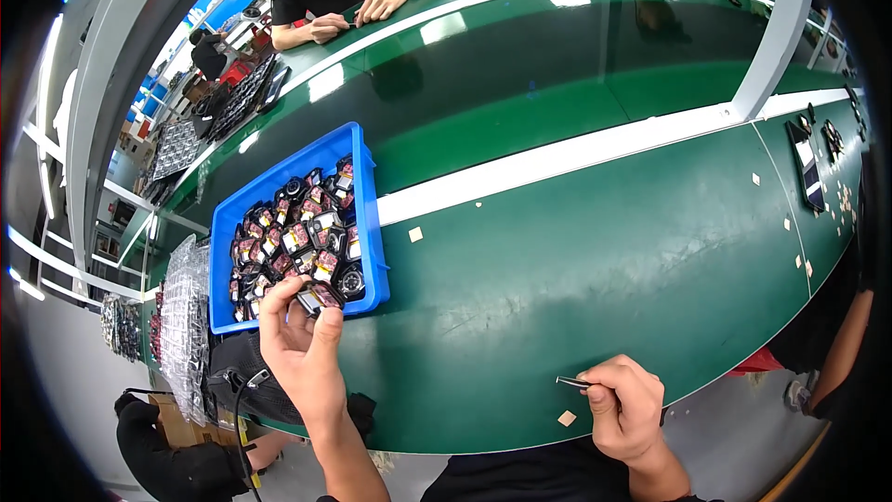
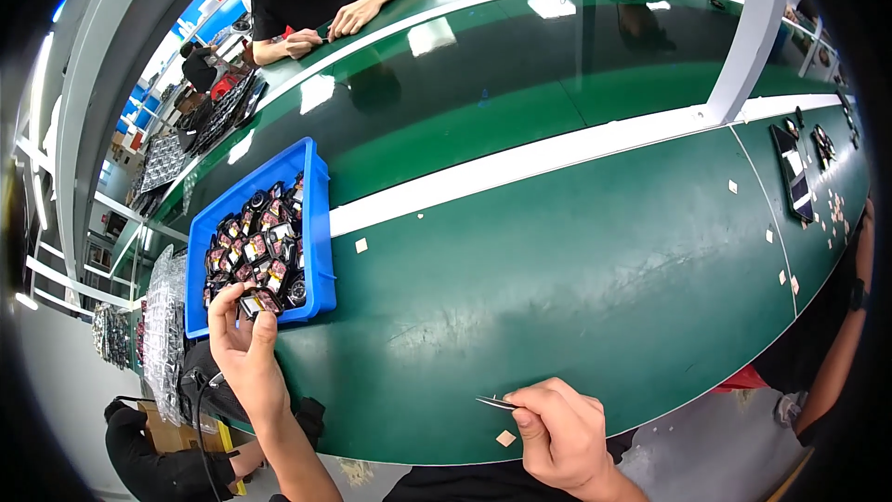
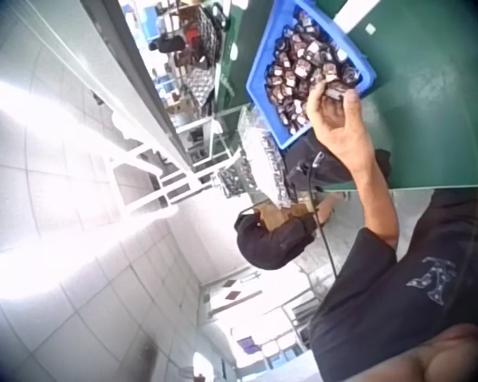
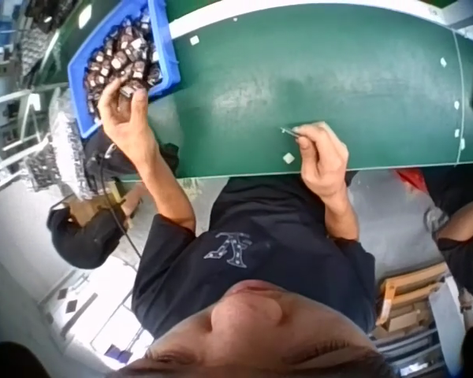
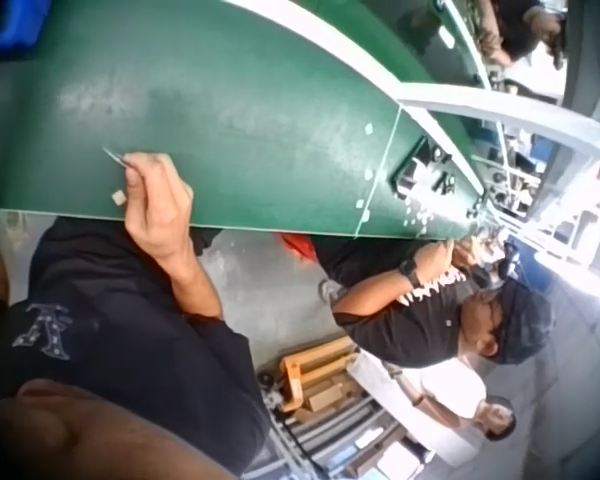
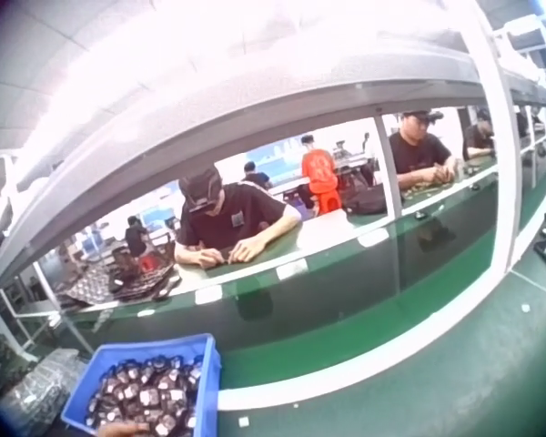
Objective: Manually assemble small electronic components, specifically inserting small pieces into a circuit board housing using tweezers.
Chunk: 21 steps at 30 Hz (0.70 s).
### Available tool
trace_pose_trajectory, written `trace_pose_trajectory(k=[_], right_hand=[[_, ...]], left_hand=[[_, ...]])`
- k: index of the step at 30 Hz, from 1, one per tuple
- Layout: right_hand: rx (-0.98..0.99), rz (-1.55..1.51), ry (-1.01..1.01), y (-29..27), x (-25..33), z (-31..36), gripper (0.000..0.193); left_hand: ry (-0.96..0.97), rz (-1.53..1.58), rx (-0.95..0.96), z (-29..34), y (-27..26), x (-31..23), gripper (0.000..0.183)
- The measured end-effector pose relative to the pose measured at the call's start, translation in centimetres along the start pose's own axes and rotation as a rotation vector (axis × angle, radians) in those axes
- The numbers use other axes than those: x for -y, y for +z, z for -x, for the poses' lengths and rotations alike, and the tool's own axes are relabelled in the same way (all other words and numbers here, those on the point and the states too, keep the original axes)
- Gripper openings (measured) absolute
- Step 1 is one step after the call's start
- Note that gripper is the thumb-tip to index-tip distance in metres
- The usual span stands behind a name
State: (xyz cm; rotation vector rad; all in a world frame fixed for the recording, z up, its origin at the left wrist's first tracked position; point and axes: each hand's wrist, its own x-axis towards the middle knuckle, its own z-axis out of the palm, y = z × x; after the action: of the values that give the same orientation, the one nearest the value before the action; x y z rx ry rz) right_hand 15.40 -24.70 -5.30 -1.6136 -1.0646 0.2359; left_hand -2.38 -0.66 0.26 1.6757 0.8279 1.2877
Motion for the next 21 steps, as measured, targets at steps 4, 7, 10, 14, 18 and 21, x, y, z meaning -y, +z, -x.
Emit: trace_pose_trajectory(k=[4,7,10,14,18,21], right_hand=[[-0.011,0.0,-0.009,0.0,0.0,0.0,0.013],[-0.023,0.015,-0.007,0.1,0.4,-0.1,0.013],[-0.025,0.03,-0.001,0.2,0.7,-0.2,0.013],[-0.009,0.039,0.001,0.3,0.6,-0.3,0.012],[-0.025,0.068,-0.002,0.0,0.5,-0.2,0.01],[0.018,0.071,0.024,-0.5,0.6,-0.4,0.008]], left_hand=[[-0.019,-0.105,-0.053,-1.2,-1.3,1.1,0.042],[0.03,-0.236,-0.136,-1.6,-2.5,2.7,0.039],[-0.001,-0.629,-0.169,-1.7,-2.4,2.2,0.041],[0.184,-0.818,-0.173,-1.0,-1.7,2.2,0.043],[0.259,-0.67,-0.208,0.3,0.0,2.2,0.039],[0.243,-0.37,-0.087,3.0,1.8,1.6,0.034]])
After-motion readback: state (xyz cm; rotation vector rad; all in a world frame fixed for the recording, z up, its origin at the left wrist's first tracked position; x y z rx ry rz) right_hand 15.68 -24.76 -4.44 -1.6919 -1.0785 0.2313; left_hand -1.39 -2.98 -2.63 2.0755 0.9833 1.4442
